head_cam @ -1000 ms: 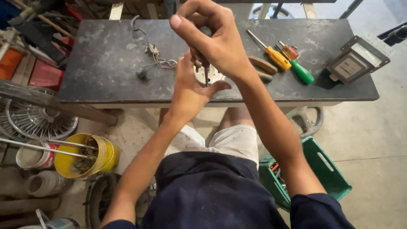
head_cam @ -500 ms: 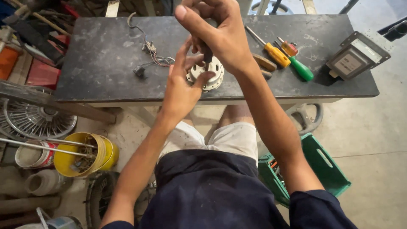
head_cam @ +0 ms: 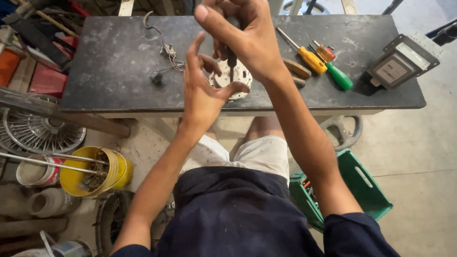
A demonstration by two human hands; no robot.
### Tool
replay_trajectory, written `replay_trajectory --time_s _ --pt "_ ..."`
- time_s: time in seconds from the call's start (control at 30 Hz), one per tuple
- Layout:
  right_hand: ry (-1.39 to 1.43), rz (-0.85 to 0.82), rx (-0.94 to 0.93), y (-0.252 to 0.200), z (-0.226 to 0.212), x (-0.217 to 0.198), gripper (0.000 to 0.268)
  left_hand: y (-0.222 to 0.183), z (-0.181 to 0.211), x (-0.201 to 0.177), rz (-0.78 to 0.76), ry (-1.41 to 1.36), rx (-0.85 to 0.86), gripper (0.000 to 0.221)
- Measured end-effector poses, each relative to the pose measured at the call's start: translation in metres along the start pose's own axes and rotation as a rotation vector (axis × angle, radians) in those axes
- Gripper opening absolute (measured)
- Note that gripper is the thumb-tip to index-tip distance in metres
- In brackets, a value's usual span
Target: Disassembling and cleaning components of a small electric motor using hand tools at a workbench.
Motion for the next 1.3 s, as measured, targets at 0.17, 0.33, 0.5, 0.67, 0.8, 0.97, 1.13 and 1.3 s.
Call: replay_trajectory --time_s 0.17,0.33,0.5,0.67,0.8,0.97,1.13,1.3 --pt "-0.021 -0.04 -0.093 0.002 -0.009 0.002 0.023 0.003 0.01 0.005 -0.132 -0.116 0.01 0.093" --pt "-0.015 -0.02 -0.062 0.001 -0.004 0.002 0.024 0.004 0.002 0.004 -0.045 -0.123 0.018 0.106" --pt "-0.048 -0.021 -0.096 0.001 -0.013 0.002 0.023 0.002 0.005 0.012 -0.164 -0.166 -0.01 0.097" --pt "-0.048 -0.011 -0.036 0.0 -0.009 0.001 0.03 0.006 -0.004 0.005 -0.024 -0.109 -0.069 0.118" --pt "-0.022 -0.014 -0.078 0.003 -0.009 0.001 0.024 0.0 0.003 0.01 -0.11 -0.133 -0.07 0.113" --pt "0.021 -0.008 -0.032 0.002 -0.002 0.003 0.024 0.004 0.007 -0.001 0.052 -0.082 -0.016 0.091" --pt "-0.05 -0.03 -0.154 0.001 -0.014 0.004 0.018 -0.007 0.01 -0.002 0.026 -0.207 -0.007 0.082" --pt "-0.198 0.006 -0.188 -0.016 -0.021 0.003 0.017 -0.057 -0.006 -0.014 0.141 -0.227 -0.08 0.022"
Point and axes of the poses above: each hand's wrist, its own y-axis towards the middle knuckle, its own x-axis out of the palm, z = x × y, the point moved 8 cm from there along y, towards the middle knuckle, and after that the axes turned 2 degrees about x, right-handed, at the moved point
